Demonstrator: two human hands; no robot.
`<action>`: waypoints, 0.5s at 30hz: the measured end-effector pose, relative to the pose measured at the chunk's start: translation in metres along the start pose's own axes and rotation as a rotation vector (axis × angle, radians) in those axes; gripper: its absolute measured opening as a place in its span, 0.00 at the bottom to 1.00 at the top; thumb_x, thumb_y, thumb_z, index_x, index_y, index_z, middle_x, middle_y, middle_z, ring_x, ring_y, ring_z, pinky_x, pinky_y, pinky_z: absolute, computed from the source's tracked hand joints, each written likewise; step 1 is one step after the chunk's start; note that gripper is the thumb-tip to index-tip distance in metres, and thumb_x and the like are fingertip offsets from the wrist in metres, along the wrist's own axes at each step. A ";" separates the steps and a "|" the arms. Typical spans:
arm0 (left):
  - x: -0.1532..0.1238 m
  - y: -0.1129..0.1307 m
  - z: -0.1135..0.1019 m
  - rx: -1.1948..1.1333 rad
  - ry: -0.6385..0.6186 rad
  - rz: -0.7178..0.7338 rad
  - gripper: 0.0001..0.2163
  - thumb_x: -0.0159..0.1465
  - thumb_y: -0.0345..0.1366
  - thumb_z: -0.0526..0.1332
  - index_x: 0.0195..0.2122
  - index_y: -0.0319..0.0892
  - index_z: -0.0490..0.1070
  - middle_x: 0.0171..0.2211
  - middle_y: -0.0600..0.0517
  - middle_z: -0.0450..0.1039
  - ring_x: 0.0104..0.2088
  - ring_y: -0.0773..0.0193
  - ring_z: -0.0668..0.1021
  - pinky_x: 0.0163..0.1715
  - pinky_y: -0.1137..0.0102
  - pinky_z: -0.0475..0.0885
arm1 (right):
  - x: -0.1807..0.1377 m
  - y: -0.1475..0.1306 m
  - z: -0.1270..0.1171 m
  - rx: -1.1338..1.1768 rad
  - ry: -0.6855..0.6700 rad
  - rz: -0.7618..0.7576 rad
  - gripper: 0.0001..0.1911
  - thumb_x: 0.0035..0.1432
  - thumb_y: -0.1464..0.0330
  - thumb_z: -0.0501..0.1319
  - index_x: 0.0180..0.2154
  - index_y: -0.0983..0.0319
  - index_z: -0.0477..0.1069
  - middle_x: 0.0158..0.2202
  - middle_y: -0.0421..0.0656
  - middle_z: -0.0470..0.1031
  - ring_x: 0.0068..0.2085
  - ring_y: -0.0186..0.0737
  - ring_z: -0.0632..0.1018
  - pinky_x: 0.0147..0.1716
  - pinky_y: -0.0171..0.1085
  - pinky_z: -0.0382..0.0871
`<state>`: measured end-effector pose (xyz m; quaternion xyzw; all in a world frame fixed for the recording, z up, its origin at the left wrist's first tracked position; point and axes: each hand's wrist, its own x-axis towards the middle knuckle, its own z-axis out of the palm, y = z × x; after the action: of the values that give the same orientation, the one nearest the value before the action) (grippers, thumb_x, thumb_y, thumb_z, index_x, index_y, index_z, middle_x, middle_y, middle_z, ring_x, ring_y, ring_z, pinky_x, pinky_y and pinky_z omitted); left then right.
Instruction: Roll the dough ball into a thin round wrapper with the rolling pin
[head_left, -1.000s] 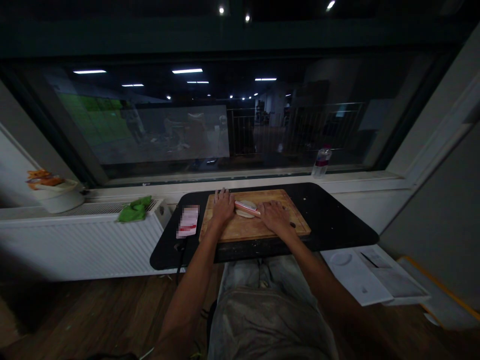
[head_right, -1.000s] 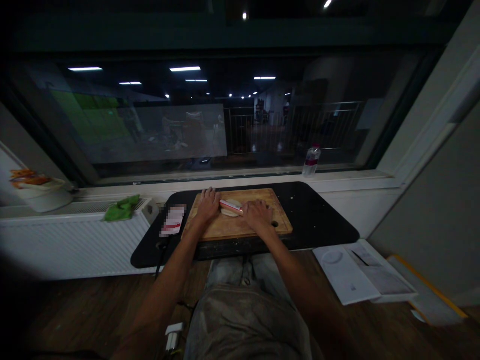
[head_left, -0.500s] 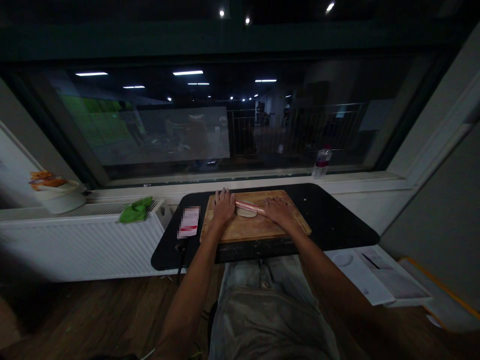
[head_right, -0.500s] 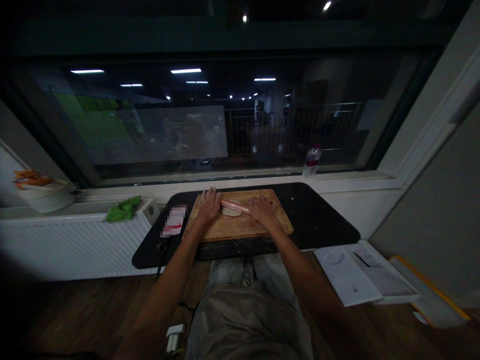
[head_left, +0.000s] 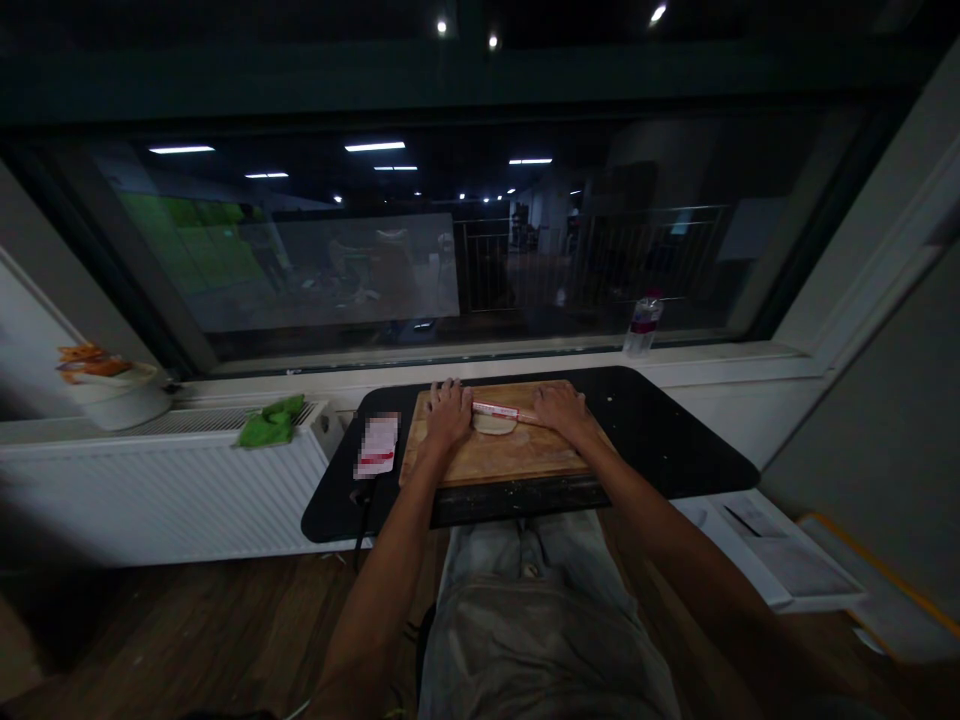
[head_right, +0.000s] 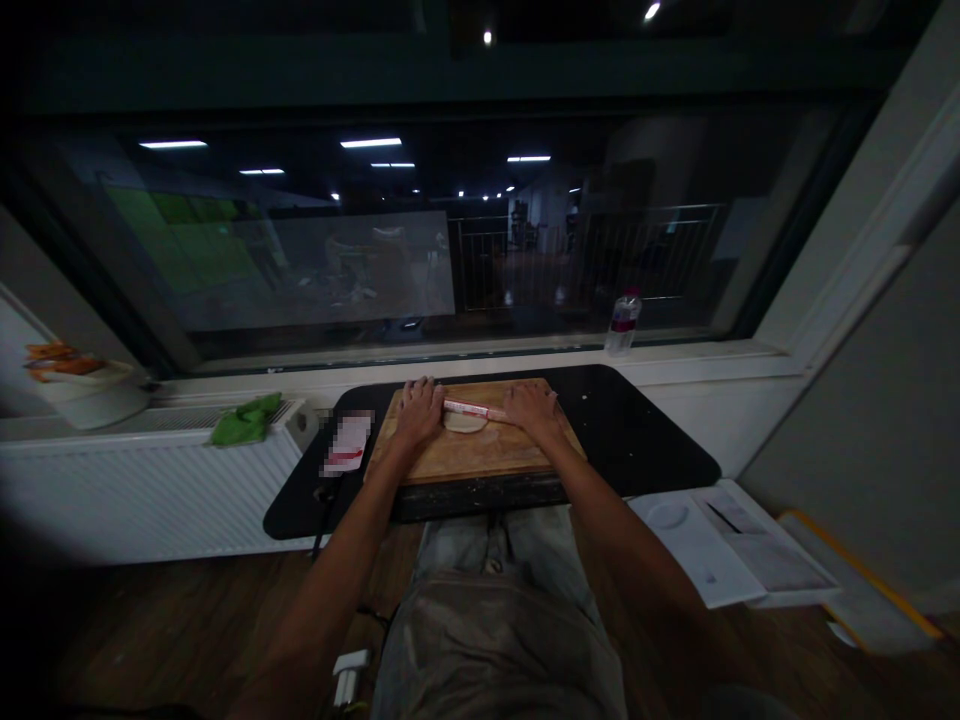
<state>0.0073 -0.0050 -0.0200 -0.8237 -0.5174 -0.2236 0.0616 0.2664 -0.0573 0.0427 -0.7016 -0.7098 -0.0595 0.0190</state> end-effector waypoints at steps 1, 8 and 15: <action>0.000 0.001 -0.001 -0.013 0.004 -0.027 0.26 0.79 0.41 0.51 0.76 0.45 0.61 0.78 0.34 0.60 0.80 0.37 0.57 0.75 0.27 0.49 | 0.002 0.000 -0.001 0.002 0.009 0.009 0.28 0.79 0.58 0.53 0.63 0.71 0.78 0.64 0.67 0.78 0.66 0.60 0.75 0.66 0.51 0.64; 0.001 0.005 -0.001 -0.124 0.030 -0.161 0.27 0.80 0.43 0.47 0.77 0.44 0.63 0.78 0.32 0.59 0.79 0.32 0.57 0.71 0.25 0.56 | 0.013 -0.001 0.000 0.093 0.124 0.178 0.28 0.82 0.61 0.44 0.61 0.66 0.79 0.62 0.62 0.81 0.63 0.57 0.77 0.63 0.52 0.67; 0.004 0.008 -0.002 -0.143 0.046 -0.226 0.27 0.81 0.45 0.45 0.77 0.45 0.62 0.78 0.33 0.60 0.79 0.33 0.60 0.71 0.28 0.60 | 0.025 0.004 -0.002 0.090 0.165 0.174 0.28 0.81 0.63 0.45 0.56 0.66 0.82 0.57 0.61 0.84 0.60 0.56 0.80 0.59 0.49 0.70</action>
<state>0.0154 -0.0059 -0.0159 -0.7571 -0.5881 -0.2843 -0.0109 0.2695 -0.0328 0.0476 -0.7516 -0.6444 -0.0832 0.1138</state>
